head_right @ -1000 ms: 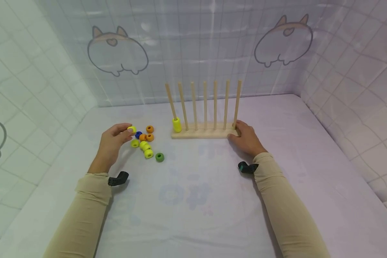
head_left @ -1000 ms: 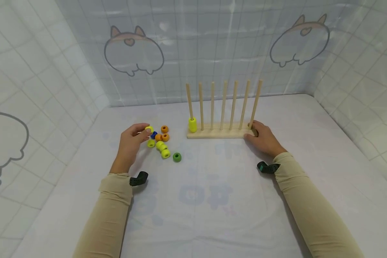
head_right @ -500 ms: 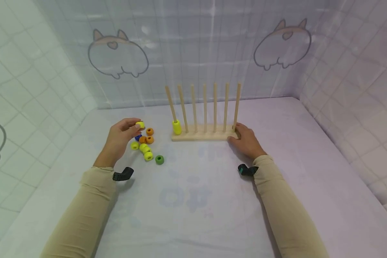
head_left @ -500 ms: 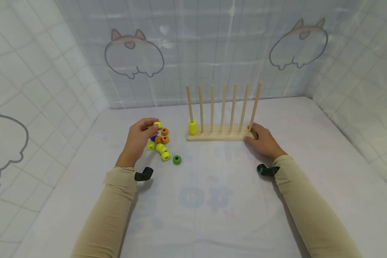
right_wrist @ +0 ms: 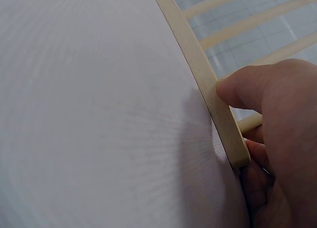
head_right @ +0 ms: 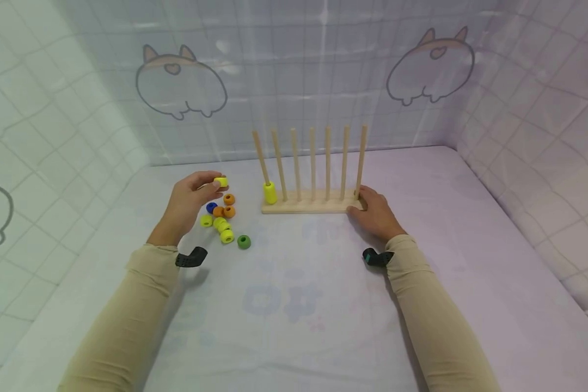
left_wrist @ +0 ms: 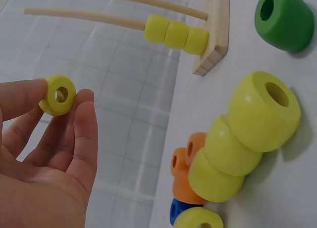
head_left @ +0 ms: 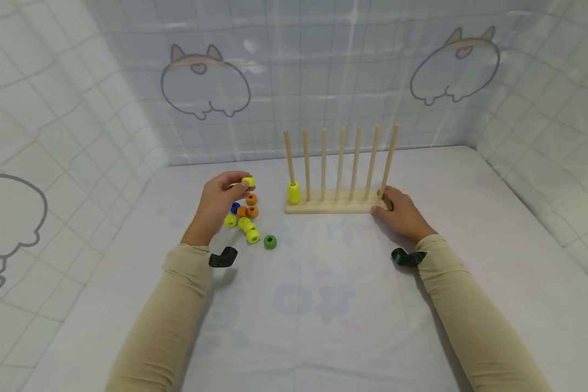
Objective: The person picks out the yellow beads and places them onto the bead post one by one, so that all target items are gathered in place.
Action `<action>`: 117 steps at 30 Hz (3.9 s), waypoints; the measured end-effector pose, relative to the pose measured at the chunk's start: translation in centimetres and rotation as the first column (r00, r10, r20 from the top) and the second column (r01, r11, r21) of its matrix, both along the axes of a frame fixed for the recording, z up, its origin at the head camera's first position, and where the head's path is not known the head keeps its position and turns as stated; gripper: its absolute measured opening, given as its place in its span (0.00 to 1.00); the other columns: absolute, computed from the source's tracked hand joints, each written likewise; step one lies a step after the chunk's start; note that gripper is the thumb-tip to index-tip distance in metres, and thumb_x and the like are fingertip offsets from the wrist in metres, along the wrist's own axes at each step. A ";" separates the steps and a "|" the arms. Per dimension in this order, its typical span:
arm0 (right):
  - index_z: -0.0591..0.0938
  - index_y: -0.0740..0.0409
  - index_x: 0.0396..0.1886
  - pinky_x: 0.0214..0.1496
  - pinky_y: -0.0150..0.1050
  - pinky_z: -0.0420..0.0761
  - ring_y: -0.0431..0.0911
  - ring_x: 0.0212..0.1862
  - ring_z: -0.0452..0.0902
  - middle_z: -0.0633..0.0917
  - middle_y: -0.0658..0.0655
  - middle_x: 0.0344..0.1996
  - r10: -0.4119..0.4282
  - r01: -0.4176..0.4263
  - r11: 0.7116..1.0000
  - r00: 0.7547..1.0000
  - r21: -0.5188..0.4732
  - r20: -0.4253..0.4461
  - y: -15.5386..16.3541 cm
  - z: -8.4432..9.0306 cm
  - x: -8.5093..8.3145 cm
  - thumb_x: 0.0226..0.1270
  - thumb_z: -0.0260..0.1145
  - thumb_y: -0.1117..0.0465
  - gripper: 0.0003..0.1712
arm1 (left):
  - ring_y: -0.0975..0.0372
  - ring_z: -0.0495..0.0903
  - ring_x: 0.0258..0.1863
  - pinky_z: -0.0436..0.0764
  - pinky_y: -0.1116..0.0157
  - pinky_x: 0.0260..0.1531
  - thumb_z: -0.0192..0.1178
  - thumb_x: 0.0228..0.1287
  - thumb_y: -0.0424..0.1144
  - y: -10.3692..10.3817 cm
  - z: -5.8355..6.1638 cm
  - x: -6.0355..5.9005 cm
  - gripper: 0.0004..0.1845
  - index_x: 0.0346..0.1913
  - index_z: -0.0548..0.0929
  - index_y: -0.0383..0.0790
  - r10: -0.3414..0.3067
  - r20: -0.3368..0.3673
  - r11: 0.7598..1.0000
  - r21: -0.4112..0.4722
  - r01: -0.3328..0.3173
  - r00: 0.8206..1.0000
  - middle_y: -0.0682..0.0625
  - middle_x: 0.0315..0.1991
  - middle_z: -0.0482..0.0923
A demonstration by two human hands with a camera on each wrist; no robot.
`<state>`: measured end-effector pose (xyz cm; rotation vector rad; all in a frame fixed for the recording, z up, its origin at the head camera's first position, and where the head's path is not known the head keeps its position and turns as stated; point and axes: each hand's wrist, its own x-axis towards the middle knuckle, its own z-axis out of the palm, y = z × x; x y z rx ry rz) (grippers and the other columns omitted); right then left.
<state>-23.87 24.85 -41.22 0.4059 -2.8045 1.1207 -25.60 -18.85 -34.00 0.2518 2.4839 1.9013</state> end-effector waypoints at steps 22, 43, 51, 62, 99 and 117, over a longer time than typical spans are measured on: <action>0.75 0.64 0.61 0.58 0.54 0.69 0.57 0.55 0.70 0.76 0.63 0.56 -0.010 0.010 1.000 1.000 -0.003 0.004 0.2 -0.1 -0.1 0.75 0.61 0.56 0.22 | 0.55 0.81 0.54 0.78 0.59 0.59 0.60 0.74 0.45 2.2 2.0 -0.7 0.18 0.61 0.80 0.42 -0.084 -0.033 0.996 0.028 0.085 0.996 0.47 0.56 0.81; 0.71 0.67 0.67 0.65 0.59 0.67 0.62 0.65 0.66 0.71 0.68 0.66 -0.021 0.021 1.000 0.999 0.000 0.035 0.1 0.1 0.2 0.76 0.60 0.56 0.27 | 0.53 0.81 0.51 0.80 0.62 0.56 0.64 0.70 0.37 5.4 5.9 -2.2 0.14 0.55 0.82 0.36 -0.056 -0.156 0.986 0.149 0.080 0.986 0.43 0.52 0.79; 0.71 0.68 0.67 0.69 0.60 0.64 0.63 0.69 0.63 0.69 0.67 0.69 -0.019 0.019 1.000 0.999 0.006 0.028 -0.1 0.3 0.2 0.75 0.60 0.55 0.28 | 0.53 0.80 0.52 0.80 0.63 0.56 0.64 0.70 0.37 5.6 7.0 -2.8 0.14 0.55 0.82 0.36 -0.032 -0.191 0.983 0.172 0.066 0.981 0.44 0.53 0.79; 0.72 0.68 0.67 0.68 0.59 0.65 0.62 0.68 0.64 0.69 0.67 0.68 -0.027 0.027 1.000 0.999 0.014 0.034 0.1 0.1 0.0 0.75 0.61 0.56 0.28 | 0.54 0.79 0.50 0.79 0.62 0.55 0.66 0.69 0.37 7.1 8.4 -2.6 0.13 0.54 0.84 0.38 -0.029 -0.229 0.987 0.149 0.064 0.973 0.46 0.52 0.82; 0.70 0.68 0.69 0.69 0.59 0.64 0.63 0.68 0.63 0.67 0.67 0.71 -0.030 0.029 0.999 0.998 0.016 0.049 0.0 0.3 0.3 0.76 0.60 0.55 0.30 | 0.57 0.80 0.53 0.78 0.64 0.57 0.66 0.67 0.32 8.7 9.1 -3.2 0.14 0.54 0.83 0.36 -0.058 -0.226 0.975 0.195 0.104 0.972 0.46 0.54 0.81; 0.70 0.69 0.68 0.69 0.59 0.64 0.62 0.69 0.62 0.67 0.67 0.71 -0.026 0.026 1.000 0.999 0.005 0.038 0.0 0.4 0.1 0.76 0.60 0.55 0.30 | 0.57 0.79 0.55 0.77 0.64 0.58 0.66 0.67 0.32 8.8 9.5 -3.1 0.16 0.56 0.82 0.36 -0.079 -0.215 0.981 0.156 0.114 0.973 0.46 0.55 0.80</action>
